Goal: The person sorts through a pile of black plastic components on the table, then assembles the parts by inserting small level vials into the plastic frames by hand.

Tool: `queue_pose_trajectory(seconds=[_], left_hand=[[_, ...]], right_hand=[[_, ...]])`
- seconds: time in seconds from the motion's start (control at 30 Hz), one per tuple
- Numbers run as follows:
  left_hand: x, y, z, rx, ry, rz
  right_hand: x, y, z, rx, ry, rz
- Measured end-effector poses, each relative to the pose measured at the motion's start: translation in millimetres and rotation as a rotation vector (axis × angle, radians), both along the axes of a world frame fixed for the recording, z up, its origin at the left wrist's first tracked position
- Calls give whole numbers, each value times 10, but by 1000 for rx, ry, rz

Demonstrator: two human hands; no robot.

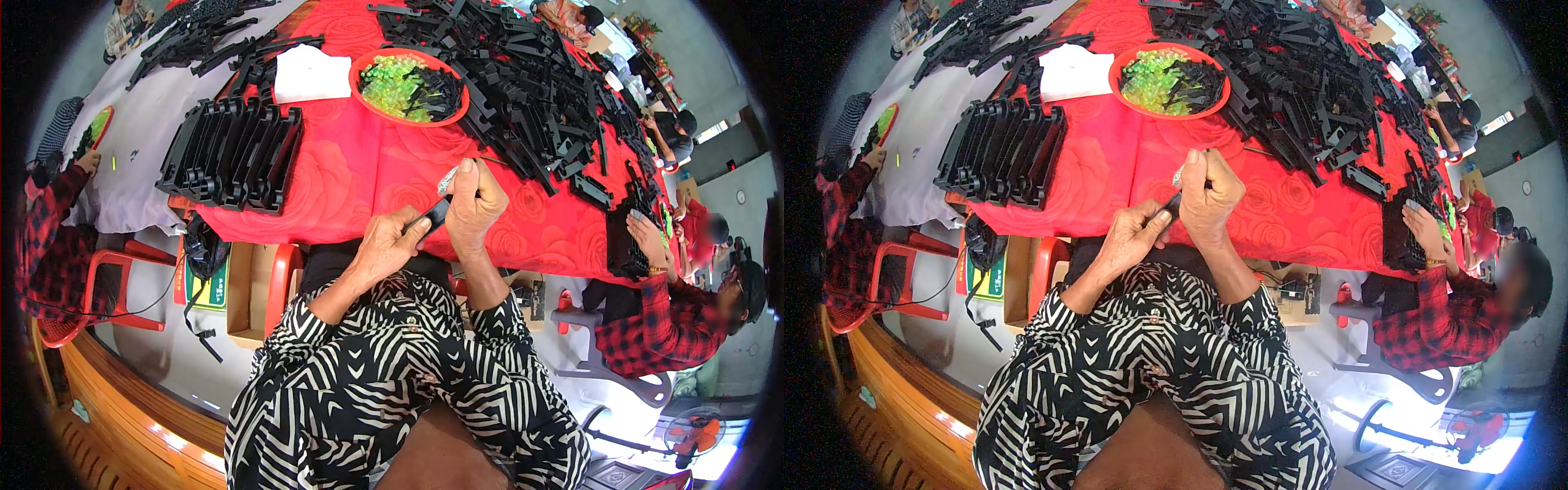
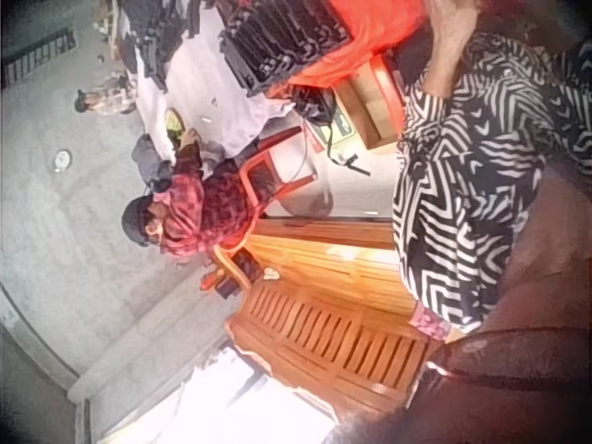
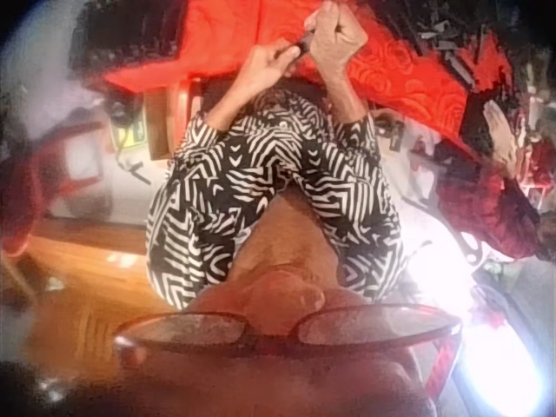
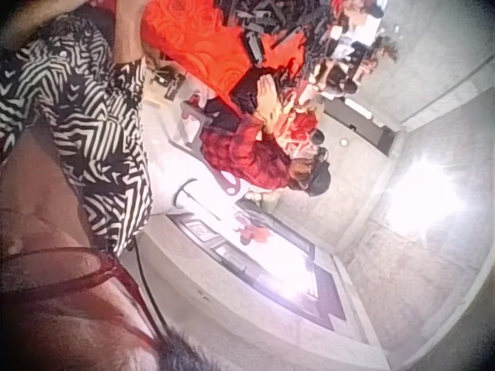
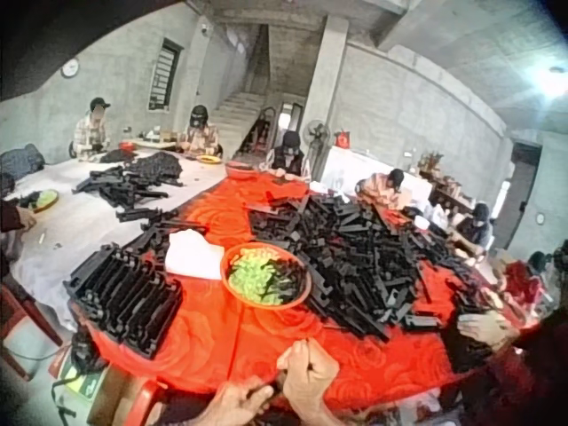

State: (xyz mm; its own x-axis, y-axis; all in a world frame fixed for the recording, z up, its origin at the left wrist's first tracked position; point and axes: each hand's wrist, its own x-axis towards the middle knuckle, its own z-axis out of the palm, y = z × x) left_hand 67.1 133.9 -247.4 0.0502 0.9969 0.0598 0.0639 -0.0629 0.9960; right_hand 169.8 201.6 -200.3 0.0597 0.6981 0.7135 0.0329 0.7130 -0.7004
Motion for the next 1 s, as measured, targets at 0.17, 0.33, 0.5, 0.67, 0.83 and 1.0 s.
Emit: queue_pose_trajectory(seconds=[0.17, 0.33, 0.5, 0.67, 0.83, 1.0], left_hand=[[28, -37, 7, 34, 41, 90], [38, -46, 32, 44, 25, 67], [46, -30, 17, 15, -22, 41], [0, 1, 86, 5, -38, 15], [-6, 24, 38, 55, 37, 43], [42, 57, -83, 59, 87, 59]], right_hand=[[-1, -13, 0, 2, 22, 2], [56, -63, 57, 98, -132, -32], [31, -65, 53, 122, -74, -22], [-2, -33, 106, 11, 36, 25], [6, 34, 73, -54, 112, 39], [44, 104, -34, -98, 120, 38]])
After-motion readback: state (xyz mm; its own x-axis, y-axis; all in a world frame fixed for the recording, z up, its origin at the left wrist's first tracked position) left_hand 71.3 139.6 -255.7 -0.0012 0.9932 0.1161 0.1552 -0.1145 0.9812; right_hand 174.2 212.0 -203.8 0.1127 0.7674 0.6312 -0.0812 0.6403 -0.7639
